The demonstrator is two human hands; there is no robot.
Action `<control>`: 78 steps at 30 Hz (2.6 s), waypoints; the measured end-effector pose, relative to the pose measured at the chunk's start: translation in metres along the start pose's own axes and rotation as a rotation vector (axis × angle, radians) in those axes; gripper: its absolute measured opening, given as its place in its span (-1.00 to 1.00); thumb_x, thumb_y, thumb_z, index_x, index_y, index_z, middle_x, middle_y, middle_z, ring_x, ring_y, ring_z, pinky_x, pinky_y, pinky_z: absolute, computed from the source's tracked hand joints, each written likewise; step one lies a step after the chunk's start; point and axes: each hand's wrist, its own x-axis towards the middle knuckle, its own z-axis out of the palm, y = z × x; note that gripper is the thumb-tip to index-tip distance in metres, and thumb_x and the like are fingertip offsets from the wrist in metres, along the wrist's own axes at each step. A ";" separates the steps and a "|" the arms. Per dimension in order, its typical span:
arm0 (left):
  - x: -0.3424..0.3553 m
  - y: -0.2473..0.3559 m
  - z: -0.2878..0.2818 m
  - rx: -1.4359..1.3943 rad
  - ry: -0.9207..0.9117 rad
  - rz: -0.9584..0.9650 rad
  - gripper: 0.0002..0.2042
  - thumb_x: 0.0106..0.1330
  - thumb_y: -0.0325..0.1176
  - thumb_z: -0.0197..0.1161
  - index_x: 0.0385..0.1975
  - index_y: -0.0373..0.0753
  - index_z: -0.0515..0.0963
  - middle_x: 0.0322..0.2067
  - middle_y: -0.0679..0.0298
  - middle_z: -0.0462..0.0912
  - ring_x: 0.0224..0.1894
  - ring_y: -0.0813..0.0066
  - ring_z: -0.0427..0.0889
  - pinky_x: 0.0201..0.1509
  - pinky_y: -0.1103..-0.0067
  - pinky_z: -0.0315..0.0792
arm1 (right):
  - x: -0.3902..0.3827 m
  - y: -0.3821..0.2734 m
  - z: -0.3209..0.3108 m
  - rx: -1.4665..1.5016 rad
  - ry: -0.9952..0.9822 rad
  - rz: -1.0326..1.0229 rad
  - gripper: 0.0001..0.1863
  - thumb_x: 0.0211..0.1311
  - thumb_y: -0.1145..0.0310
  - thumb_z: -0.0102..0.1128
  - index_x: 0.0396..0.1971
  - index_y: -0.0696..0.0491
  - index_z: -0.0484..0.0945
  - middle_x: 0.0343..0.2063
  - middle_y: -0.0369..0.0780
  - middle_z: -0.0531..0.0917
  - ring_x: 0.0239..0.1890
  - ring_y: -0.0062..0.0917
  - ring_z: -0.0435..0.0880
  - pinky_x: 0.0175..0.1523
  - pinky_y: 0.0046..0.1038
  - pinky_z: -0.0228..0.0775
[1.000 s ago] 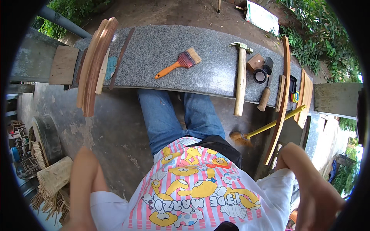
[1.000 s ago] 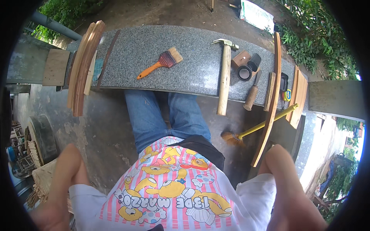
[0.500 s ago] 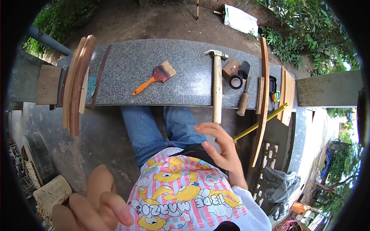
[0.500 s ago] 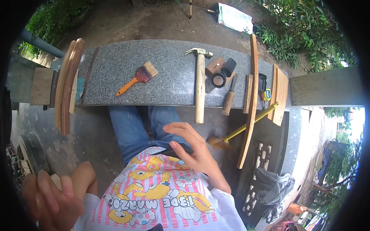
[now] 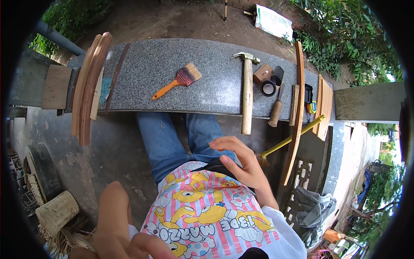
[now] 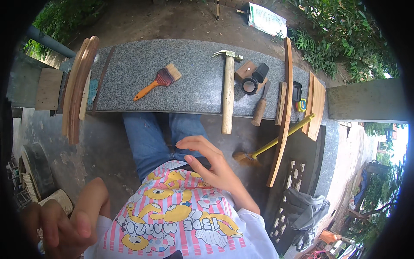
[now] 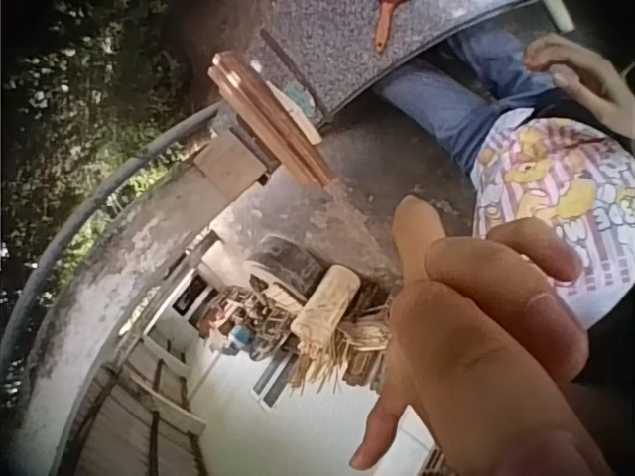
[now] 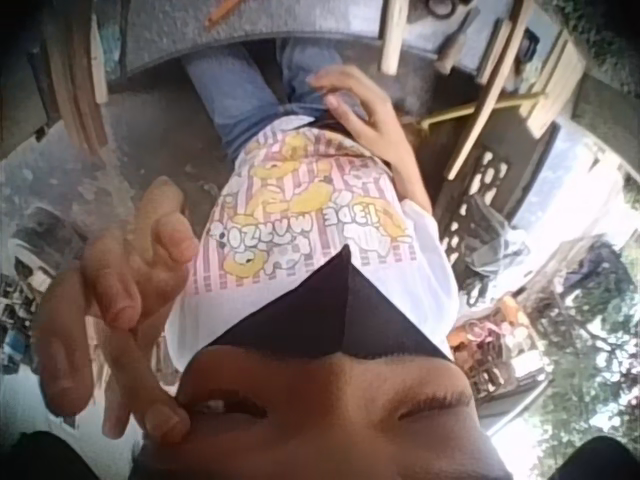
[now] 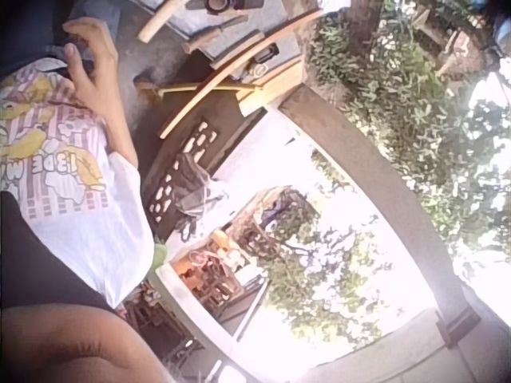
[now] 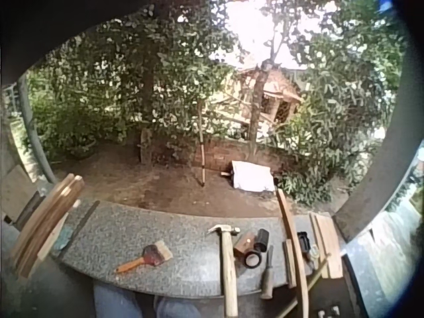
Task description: The person cuts into a piece of wood with a saw blade and then carves the wood using a chisel over a wooden board.
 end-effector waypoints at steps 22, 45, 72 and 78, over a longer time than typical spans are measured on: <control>-0.003 -0.001 -0.009 -0.230 -0.004 0.118 -0.58 0.21 -0.15 0.42 0.09 0.27 0.56 0.18 0.84 0.43 0.20 0.47 0.37 0.16 0.18 0.40 | -0.003 0.004 0.006 -0.020 -0.039 0.133 -0.74 0.34 0.54 0.06 -0.01 0.20 0.54 0.02 -0.09 0.58 0.06 -0.37 0.58 0.18 -0.37 0.38; 0.007 0.034 0.012 0.161 0.456 -0.298 -0.85 0.43 -0.11 -0.05 -0.10 0.09 0.28 -0.02 0.61 0.24 0.01 0.64 0.15 0.13 0.28 0.03 | 0.000 0.011 0.011 -0.060 -0.067 0.170 -0.74 0.38 0.48 0.08 0.01 0.18 0.53 -0.03 -0.11 0.60 -0.04 -0.38 0.60 0.10 -0.38 0.43; 0.006 -0.002 0.015 0.379 0.101 0.630 -0.71 0.33 0.03 0.22 0.05 0.41 0.59 0.28 0.96 0.30 0.32 0.43 0.21 0.31 0.14 0.09 | 0.019 0.025 0.016 -0.028 -0.100 0.117 -0.76 0.34 0.50 0.09 -0.03 0.17 0.56 -0.13 -0.14 0.64 -0.10 -0.42 0.62 0.02 -0.43 0.43; 0.000 -0.007 0.024 0.354 0.117 0.548 -0.60 0.43 -0.09 0.06 0.26 0.32 0.32 0.35 0.85 0.16 0.30 0.53 0.14 0.21 0.17 0.03 | 0.015 0.031 0.011 -0.003 -0.048 0.159 -0.76 0.35 0.50 0.09 -0.03 0.18 0.56 -0.12 -0.14 0.63 -0.09 -0.44 0.63 0.02 -0.45 0.44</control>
